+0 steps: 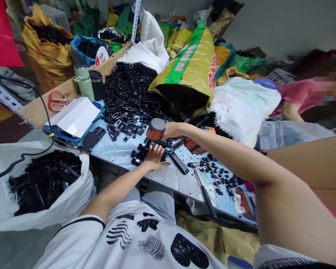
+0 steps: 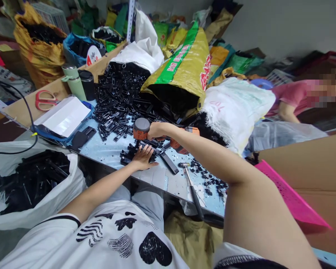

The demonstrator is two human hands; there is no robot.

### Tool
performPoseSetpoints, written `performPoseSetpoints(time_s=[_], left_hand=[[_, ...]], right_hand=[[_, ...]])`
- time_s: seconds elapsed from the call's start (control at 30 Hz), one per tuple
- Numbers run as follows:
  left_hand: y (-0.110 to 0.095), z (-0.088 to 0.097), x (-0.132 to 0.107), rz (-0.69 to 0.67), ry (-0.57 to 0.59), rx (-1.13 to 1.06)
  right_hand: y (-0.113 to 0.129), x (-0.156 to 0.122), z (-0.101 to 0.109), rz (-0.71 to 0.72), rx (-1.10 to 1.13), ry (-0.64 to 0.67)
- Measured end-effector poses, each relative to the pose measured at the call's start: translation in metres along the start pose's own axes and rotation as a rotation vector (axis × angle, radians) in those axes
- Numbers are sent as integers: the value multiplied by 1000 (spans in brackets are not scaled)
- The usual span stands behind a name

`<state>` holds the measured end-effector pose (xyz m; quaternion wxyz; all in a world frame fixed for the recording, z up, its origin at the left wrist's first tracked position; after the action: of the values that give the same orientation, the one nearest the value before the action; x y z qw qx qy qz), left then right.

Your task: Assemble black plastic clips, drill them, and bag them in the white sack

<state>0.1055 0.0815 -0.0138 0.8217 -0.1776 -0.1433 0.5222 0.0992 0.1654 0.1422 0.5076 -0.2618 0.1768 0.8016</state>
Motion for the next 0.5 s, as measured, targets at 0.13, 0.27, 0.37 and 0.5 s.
performPoseSetpoints(time_s=[0.13, 0.27, 0.37, 0.5], left_hand=[[-2, 7, -3, -9, -88, 41], [-2, 10, -7, 0, -145, 59], [-3, 9, -7, -1, -121, 54], [-3, 10, -8, 0, -110, 33]], right_hand=[[9, -14, 2, 67, -91, -42], [21, -14, -11, 97, -50, 64], [31, -9, -19, 120, -58, 77], [38, -20, -18, 125, -129, 22]])
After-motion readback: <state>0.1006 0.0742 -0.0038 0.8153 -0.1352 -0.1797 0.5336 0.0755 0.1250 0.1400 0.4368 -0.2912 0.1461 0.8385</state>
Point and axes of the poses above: each hand's wrist, its own x-axis towards the middle knuckle, its own z-axis out of the back of the hand, y = z × x, the point moved 7 cm from there along x, towards the middle knuckle, and after that the axes turned 2 degrees about -y, right-handed, at the moved point
